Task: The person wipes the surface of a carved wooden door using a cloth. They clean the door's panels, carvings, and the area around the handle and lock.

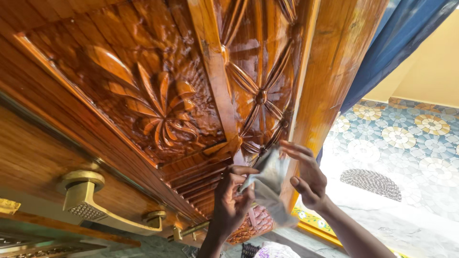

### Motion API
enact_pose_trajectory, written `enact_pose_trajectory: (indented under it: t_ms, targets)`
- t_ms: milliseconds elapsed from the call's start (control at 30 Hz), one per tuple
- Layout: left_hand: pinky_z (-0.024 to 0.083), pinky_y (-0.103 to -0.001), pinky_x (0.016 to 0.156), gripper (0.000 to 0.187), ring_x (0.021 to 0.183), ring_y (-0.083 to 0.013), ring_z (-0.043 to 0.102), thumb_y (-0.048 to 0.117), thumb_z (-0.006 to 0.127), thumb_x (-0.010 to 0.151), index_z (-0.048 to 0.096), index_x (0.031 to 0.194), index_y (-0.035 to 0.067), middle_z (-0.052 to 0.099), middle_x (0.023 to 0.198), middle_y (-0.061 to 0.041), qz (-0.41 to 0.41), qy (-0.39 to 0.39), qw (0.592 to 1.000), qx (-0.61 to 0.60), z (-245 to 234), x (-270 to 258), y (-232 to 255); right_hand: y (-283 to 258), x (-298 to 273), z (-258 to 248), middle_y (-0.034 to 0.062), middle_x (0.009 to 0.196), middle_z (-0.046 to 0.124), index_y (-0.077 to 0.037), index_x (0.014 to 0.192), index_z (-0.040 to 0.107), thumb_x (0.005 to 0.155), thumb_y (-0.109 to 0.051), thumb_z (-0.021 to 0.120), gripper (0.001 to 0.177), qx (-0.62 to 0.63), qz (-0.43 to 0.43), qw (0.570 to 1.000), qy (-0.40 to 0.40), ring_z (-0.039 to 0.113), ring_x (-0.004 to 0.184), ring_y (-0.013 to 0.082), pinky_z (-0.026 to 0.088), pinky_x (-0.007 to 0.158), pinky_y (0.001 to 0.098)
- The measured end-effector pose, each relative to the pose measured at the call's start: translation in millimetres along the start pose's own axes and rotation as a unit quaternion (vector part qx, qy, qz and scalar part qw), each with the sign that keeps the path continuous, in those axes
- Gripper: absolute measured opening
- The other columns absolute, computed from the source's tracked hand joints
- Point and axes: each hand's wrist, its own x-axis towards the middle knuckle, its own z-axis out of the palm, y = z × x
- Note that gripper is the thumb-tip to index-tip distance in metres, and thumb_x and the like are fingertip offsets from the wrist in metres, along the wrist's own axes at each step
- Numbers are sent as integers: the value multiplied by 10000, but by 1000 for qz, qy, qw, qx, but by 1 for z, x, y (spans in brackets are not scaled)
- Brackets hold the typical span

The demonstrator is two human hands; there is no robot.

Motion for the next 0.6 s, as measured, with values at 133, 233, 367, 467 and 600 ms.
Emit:
enact_pose_trajectory:
  t_ms: [133,233,367,467,600]
  targets:
    - [573,-316,775,93,904,-162,643,14,594,930,537,997,45,723,1153,-127,131,-3,990,54,14,-1,-4,-15,12,-4,122,1319,646,-80,1286,631,872,-89,752,432,-116,95,975,-165,588,1266,246,462,1076,431]
    - [574,-326,852,97,1010,-176,647,10,586,915,518,980,36,679,1080,-120,154,2,987,38,12,1,-2,-13,17,-7,21,1111,737,-103,1089,755,895,-63,768,199,-185,82,966,-160,691,1086,160,538,956,344]
    - [536,-300,797,132,914,-169,584,16,626,893,497,903,41,593,1014,-105,132,0,991,20,11,-3,-3,-24,22,-10,75,1166,677,-59,1032,733,867,-11,722,172,-136,66,983,-107,662,1140,214,552,939,338]
    - [525,-301,831,149,1006,-177,587,58,607,907,460,883,69,612,1065,-100,162,-44,984,-55,9,-3,-6,-27,22,-7,82,1167,691,-52,1033,748,881,21,704,174,-112,55,986,-113,659,1145,224,552,965,342]
    - [437,-310,705,337,782,-138,484,106,819,923,493,871,37,515,822,-41,9,-88,993,-79,0,-6,-9,-20,13,-21,79,1084,713,-8,1054,722,919,50,648,164,27,154,985,-73,690,1070,197,568,942,320]
